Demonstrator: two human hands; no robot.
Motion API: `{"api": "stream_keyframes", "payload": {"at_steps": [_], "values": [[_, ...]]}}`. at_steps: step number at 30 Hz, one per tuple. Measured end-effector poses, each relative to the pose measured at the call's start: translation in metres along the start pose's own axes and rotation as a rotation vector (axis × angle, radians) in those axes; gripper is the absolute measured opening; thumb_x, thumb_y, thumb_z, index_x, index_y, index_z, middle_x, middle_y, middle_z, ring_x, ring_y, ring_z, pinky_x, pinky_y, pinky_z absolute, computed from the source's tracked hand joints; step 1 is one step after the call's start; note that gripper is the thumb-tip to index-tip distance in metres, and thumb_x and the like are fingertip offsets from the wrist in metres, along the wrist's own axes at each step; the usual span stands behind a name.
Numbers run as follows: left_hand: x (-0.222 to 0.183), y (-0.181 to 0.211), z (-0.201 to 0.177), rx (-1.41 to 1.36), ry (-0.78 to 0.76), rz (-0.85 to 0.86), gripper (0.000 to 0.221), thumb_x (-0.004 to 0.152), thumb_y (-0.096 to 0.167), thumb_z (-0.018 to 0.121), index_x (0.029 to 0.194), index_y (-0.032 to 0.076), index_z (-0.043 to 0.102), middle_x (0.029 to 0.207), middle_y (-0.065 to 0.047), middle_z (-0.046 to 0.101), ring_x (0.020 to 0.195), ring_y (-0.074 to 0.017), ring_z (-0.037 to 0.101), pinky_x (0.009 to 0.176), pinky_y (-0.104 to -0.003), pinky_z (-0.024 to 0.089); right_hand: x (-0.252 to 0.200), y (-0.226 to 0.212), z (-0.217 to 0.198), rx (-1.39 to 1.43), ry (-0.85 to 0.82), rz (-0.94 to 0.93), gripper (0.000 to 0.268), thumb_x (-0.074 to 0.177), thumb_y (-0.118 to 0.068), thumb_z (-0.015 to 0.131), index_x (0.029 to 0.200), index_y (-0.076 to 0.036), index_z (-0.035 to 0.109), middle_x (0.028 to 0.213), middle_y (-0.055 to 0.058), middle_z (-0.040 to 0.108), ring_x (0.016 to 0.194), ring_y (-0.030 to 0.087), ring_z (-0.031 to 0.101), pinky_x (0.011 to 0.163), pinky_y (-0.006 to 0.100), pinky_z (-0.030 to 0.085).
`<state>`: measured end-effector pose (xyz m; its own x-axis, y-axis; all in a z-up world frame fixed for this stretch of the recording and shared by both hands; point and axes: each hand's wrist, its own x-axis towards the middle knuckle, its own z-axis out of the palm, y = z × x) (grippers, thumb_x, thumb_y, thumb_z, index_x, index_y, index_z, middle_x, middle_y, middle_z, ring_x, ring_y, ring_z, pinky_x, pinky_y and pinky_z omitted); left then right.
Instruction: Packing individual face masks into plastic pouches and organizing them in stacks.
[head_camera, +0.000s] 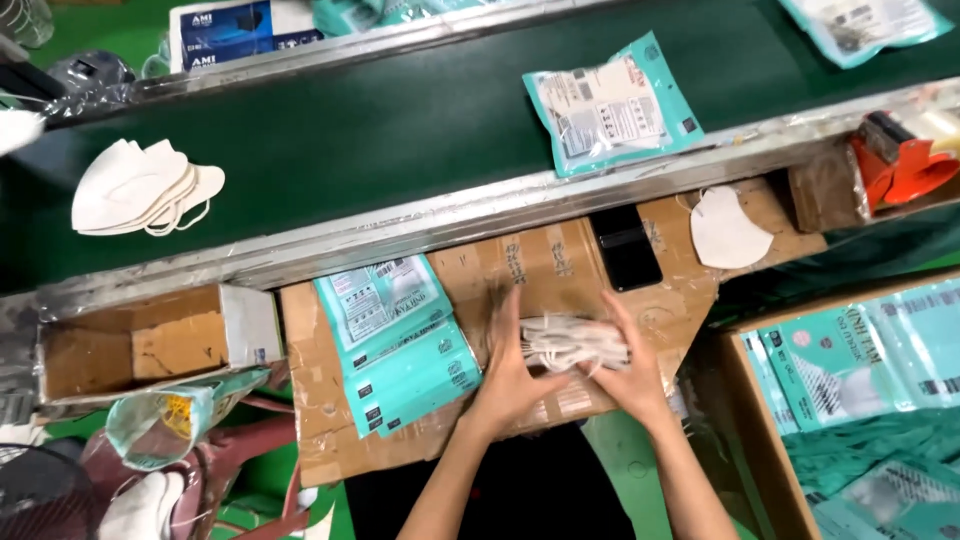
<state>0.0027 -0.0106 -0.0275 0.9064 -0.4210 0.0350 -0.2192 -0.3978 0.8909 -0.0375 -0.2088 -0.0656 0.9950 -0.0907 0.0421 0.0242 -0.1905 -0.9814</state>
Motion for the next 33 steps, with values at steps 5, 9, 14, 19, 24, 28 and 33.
{"api": "stream_keyframes", "payload": {"at_steps": [5,9,14,19,24,28,33], "values": [[-0.001,-0.023,0.014,-0.078,0.039,0.024,0.119,0.07,0.023,0.092,0.164,0.01,0.019,0.16,-0.022,0.042,0.146,-0.0401,0.044,0.12,-0.052,0.039,0.001,-0.004,0.013,-0.017,-0.014,-0.275,0.128,0.067,-0.017,0.093,0.163,-0.006,0.008,0.139,0.018,0.053,0.126,0.027,0.055,0.106,0.038,0.043],[0.001,-0.018,0.01,-0.141,0.021,0.019,0.114,0.065,0.017,0.088,0.16,0.01,0.026,0.146,-0.019,0.058,0.133,-0.0331,0.058,0.111,-0.043,0.048,-0.004,0.016,0.009,0.083,-0.003,-0.064,0.128,0.065,-0.017,0.093,0.165,-0.007,0.012,0.138,0.015,0.059,0.123,0.024,0.061,0.105,0.038,0.049],[-0.007,-0.052,0.039,-0.135,0.032,-0.091,0.095,0.078,0.014,0.079,0.161,0.015,0.033,0.135,-0.016,0.069,0.127,-0.0287,0.066,0.106,-0.041,0.054,-0.007,0.021,0.01,-0.008,-0.025,-0.28,0.123,0.07,-0.028,0.089,0.161,-0.001,0.011,0.136,0.016,0.054,0.122,0.026,0.057,0.104,0.039,0.047],[-0.027,0.011,0.006,-0.001,0.276,0.055,0.078,0.081,0.006,0.072,0.151,0.003,0.038,0.127,-0.024,0.066,0.117,-0.0415,0.065,0.098,-0.047,0.053,-0.015,0.082,0.029,-0.121,0.247,-0.045,0.046,0.109,-0.028,0.041,0.143,0.003,0.044,0.133,0.017,0.06,0.124,0.027,0.058,0.106,0.04,0.043],[-0.044,0.0,-0.085,0.458,0.435,0.397,0.035,0.084,0.007,0.071,0.117,-0.001,0.063,0.11,-0.019,0.068,0.104,-0.0385,0.065,0.09,-0.046,0.052,0.012,0.047,0.032,0.059,0.382,-0.062,0.039,0.112,-0.024,0.043,0.138,0.004,0.049,0.127,0.015,0.061,0.116,0.019,0.057,0.102,0.036,0.045],[-0.035,-0.033,-0.151,0.638,0.49,0.192,0.015,0.082,0.011,0.073,0.096,0.005,0.072,0.094,-0.012,0.07,0.093,-0.0339,0.066,0.079,-0.045,0.053,0.038,0.041,0.05,0.377,0.391,0.088,0.036,0.114,-0.024,0.045,0.138,0.001,0.052,0.12,0.011,0.061,0.106,0.015,0.057,0.091,0.033,0.049],[-0.015,-0.095,-0.151,0.743,0.246,0.087,0.007,0.081,0.008,0.073,0.088,0.007,0.071,0.093,-0.01,0.069,0.095,-0.0325,0.066,0.078,-0.045,0.054,0.059,-0.021,0.096,0.589,0.138,0.143,0.036,0.103,-0.018,0.051,0.137,-0.005,0.053,0.118,0.004,0.066,0.106,0.013,0.063,0.089,0.029,0.055]]}}
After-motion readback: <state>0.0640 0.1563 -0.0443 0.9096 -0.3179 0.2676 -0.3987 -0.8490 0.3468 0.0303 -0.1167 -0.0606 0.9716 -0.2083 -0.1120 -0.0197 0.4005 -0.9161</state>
